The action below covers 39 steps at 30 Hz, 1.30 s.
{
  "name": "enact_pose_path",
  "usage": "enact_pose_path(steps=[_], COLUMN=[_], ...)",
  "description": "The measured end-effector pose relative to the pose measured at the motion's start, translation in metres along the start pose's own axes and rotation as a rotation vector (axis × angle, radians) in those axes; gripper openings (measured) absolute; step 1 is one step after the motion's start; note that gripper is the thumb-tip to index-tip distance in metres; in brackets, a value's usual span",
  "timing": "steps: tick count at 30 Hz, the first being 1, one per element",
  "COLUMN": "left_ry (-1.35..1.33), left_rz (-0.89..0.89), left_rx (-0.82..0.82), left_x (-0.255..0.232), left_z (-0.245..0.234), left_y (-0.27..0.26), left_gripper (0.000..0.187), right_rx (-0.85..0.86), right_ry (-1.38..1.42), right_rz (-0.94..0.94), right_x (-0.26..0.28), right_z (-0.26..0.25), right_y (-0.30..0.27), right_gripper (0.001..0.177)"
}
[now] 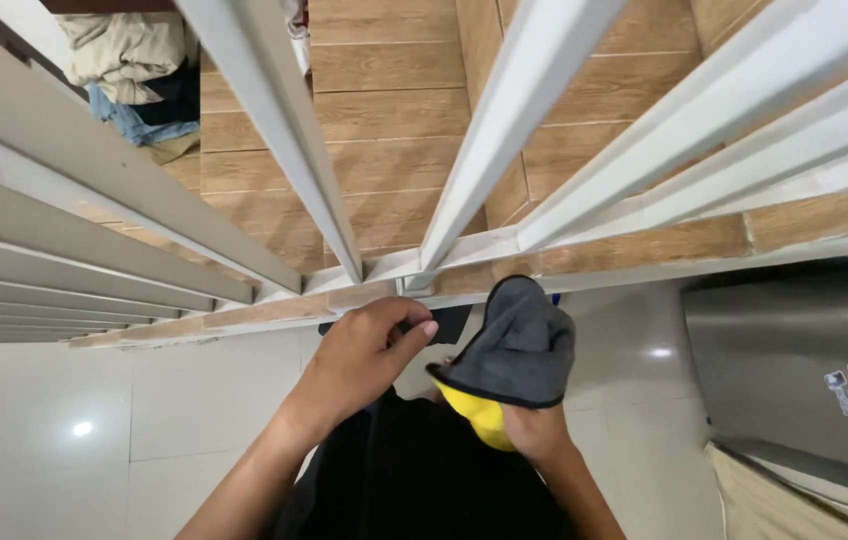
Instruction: Wiping down the white metal railings of a staircase using a cleaning cloth.
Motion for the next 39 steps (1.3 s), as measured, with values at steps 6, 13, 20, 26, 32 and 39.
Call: enact_pose_path(steps=[6,13,20,26,32,39], left_ry=[-0.034,-0.104,-0.128,-0.110,-0.147,-0.108], left_rz=[0.074,0.099,0.190,0.224,0.212,0.150], left_rx=[0.006,0.191,0.266,0.237,0.248,0.226], left_x=[0.014,0.021,0.018,0.008,0.014,0.016], left_z=[-0.021,-0.020,-0.023,-0.023,-0.014,-0.013], left_y=[-0.005,-0.012,-0.015,-0.009,-0.009,-0.002], left_gripper=[0.026,0.024,0.024,0.022,0.020,0.021], right_rx=[-0.381,-0.371,-0.344,-0.140,-0.074,-0.298], right_ry=[-0.390,-0.770,-1.160,-1.188,-1.264,-1.152], right_rz=[-0.274,-0.396,-0.361,-0.075,0.076,-0.175], right_x=[0.030,0.126,0.149,0.061,0.061,0.102], right_z=[0.002,0.039,0.043,0.064,0.028,0.021], right_y=[0.001,0.042,0.085,0.097,0.076,0.100], right_gripper=[0.022,0.028,0.022,0.018,0.016,0.018])
Point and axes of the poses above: each hand's wrist, its own y-axis towards the middle knuckle, its own z-axis out of the palm, x = y × z, the point moved 10 cm from there along y, towards the middle knuckle, and after that the axes turned 6 degrees about -x, right-handed, at the moved point
